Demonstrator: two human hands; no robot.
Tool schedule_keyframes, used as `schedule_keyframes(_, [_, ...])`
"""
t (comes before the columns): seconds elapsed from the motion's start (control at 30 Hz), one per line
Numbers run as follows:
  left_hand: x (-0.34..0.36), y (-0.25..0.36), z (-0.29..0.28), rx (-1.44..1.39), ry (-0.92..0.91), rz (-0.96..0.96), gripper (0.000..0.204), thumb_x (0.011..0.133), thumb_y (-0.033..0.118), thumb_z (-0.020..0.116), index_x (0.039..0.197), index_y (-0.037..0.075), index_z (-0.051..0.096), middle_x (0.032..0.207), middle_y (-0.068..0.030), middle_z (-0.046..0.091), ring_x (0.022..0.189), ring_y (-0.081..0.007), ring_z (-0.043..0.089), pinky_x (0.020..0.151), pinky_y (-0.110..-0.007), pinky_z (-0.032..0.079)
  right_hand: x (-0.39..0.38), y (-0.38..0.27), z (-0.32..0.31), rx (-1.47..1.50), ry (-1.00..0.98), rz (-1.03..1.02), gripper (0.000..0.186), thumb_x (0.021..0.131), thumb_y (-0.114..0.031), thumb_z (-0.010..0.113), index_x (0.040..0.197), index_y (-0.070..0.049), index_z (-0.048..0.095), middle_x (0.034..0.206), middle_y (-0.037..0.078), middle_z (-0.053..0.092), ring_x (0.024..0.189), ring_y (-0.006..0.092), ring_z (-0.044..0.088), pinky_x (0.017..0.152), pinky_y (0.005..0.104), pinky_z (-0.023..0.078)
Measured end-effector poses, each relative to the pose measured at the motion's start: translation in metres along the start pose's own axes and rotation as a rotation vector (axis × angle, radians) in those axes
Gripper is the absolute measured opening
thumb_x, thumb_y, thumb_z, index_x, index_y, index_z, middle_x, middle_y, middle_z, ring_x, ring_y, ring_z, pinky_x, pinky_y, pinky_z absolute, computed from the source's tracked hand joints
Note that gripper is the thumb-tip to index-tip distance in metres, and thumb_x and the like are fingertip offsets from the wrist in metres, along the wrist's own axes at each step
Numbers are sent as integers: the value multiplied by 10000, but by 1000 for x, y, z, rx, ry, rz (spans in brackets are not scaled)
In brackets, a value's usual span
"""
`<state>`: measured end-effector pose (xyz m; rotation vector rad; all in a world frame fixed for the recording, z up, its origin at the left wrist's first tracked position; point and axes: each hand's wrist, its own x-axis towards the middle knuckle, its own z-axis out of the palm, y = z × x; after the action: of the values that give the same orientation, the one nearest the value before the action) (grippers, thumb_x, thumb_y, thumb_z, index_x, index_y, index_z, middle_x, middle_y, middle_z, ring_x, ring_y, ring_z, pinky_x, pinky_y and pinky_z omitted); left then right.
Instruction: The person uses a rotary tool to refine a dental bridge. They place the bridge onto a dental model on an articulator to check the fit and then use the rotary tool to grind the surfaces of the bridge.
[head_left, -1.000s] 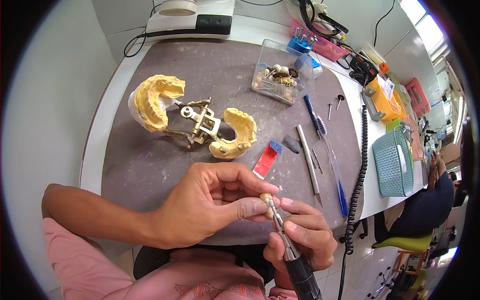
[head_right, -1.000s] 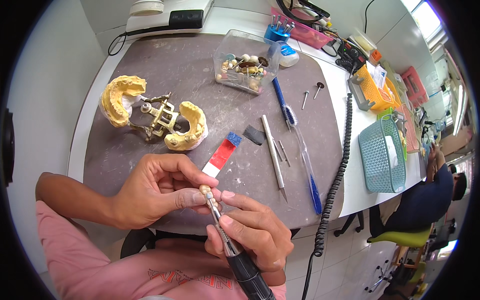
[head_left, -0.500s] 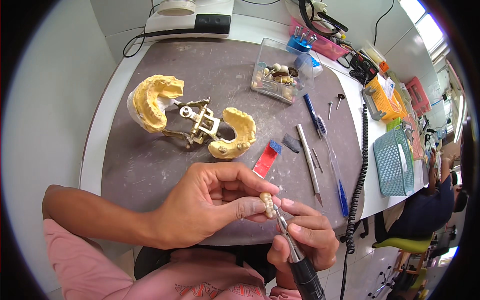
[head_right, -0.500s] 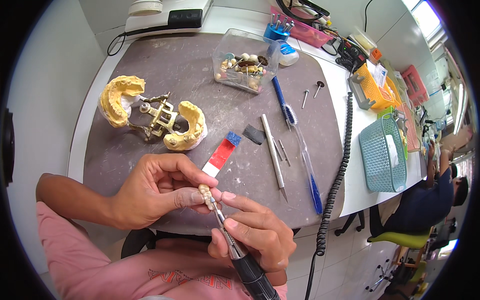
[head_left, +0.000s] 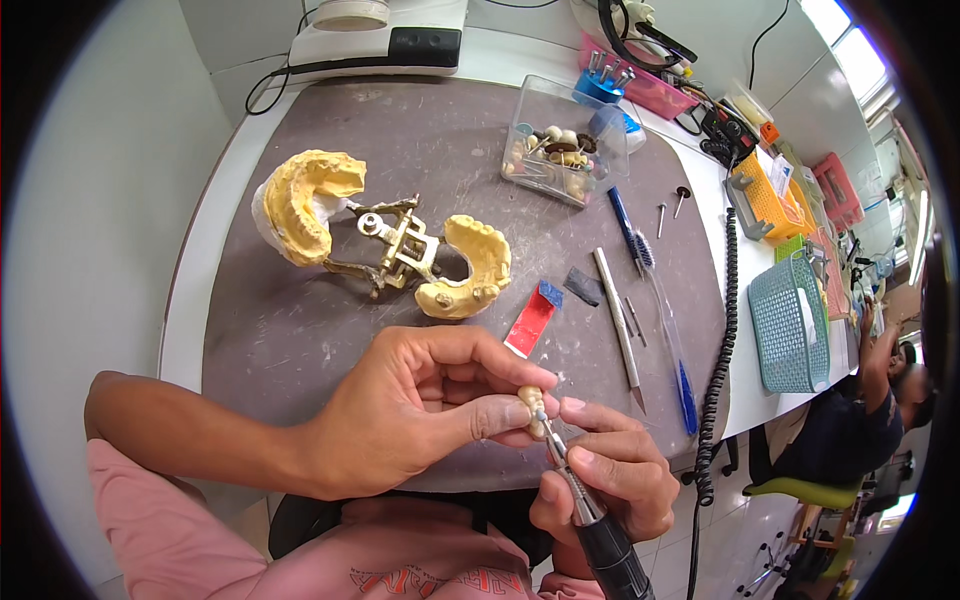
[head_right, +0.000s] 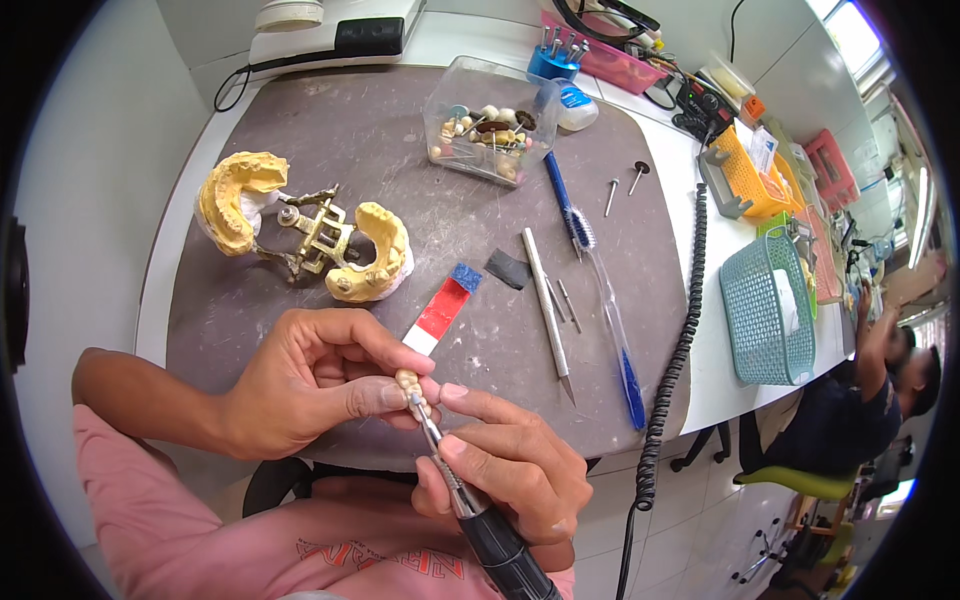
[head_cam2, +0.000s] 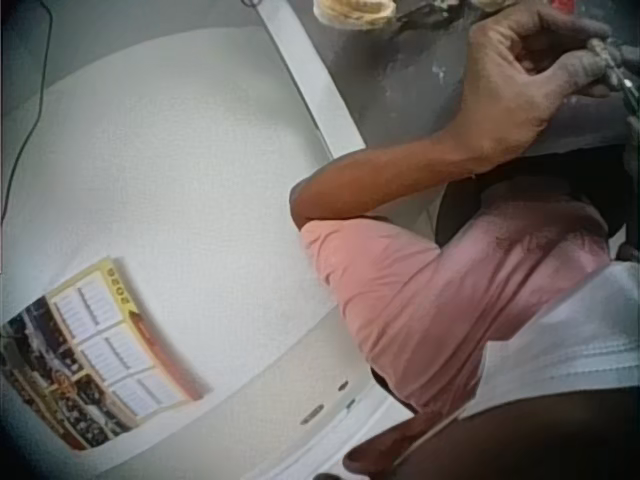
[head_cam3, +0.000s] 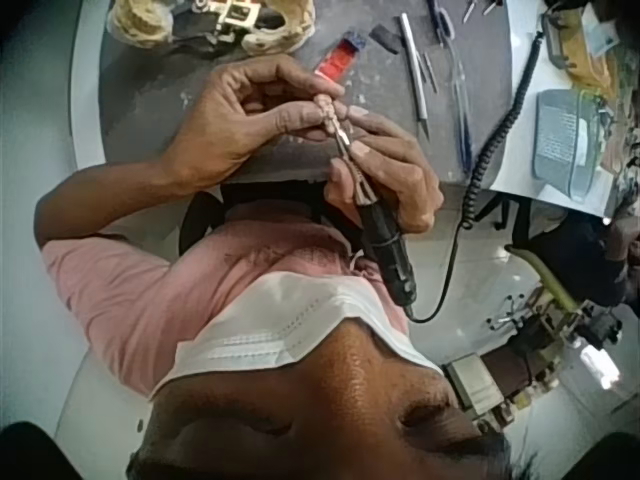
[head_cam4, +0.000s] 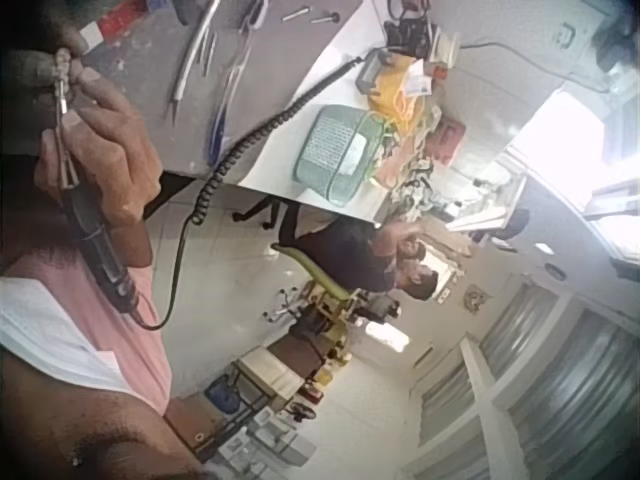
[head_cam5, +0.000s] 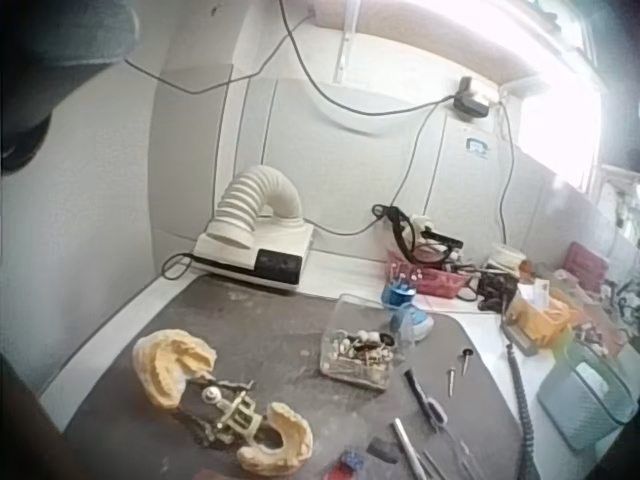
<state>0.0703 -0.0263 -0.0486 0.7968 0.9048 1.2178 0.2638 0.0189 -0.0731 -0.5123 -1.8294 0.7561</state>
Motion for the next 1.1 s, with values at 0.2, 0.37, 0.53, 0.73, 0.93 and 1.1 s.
schedule_keyframes(0.2, [1,1,0,13,1,-5,231,946,30,672,1164,-42,644,1069,-105,696,1012,-142,677,920,-287,573,-1,1,0,29,17,-8,270,773,-72,853,936,-56,638,799,106,702,952,363,735,749,385,633])
schedule_keyframes(0.37, [0,0,0,-17,-3,-3,234,946,26,671,1168,-43,644,1073,-104,697,1014,-138,676,919,-282,570,1,1,1,8,12,-12,267,773,-69,847,933,-63,634,787,103,706,937,366,738,752,384,632])
schedule_keyframes(0.53, [1,0,0,-15,0,-7,232,947,25,668,1168,-43,645,1075,-105,697,1017,-138,675,920,-282,570,1,2,-1,3,6,-15,263,771,-63,846,931,-61,637,783,100,705,933,366,739,757,390,628])
schedule_keyframes(0.73, [0,-1,0,-19,3,0,230,948,24,667,1168,-38,649,1083,-106,698,1021,-135,673,921,-280,569,3,1,-1,17,-6,-15,262,768,-54,845,921,-54,632,780,107,700,931,376,737,757,395,628])
schedule_keyframes(0.93, [1,-2,0,-14,-7,11,238,940,20,676,1172,-31,653,1081,-97,703,1021,-131,672,928,-282,559,-2,5,1,73,53,-8,276,773,-60,842,934,-43,619,781,111,689,928,383,736,758,399,633])
schedule_keyframes(1.1, [1,-2,-2,13,3,2,227,932,17,685,1155,-19,659,1077,-81,704,1020,-124,670,931,-276,543,-1,4,-1,37,8,-18,280,776,-59,834,936,-39,605,784,113,682,919,389,736,766,412,638])
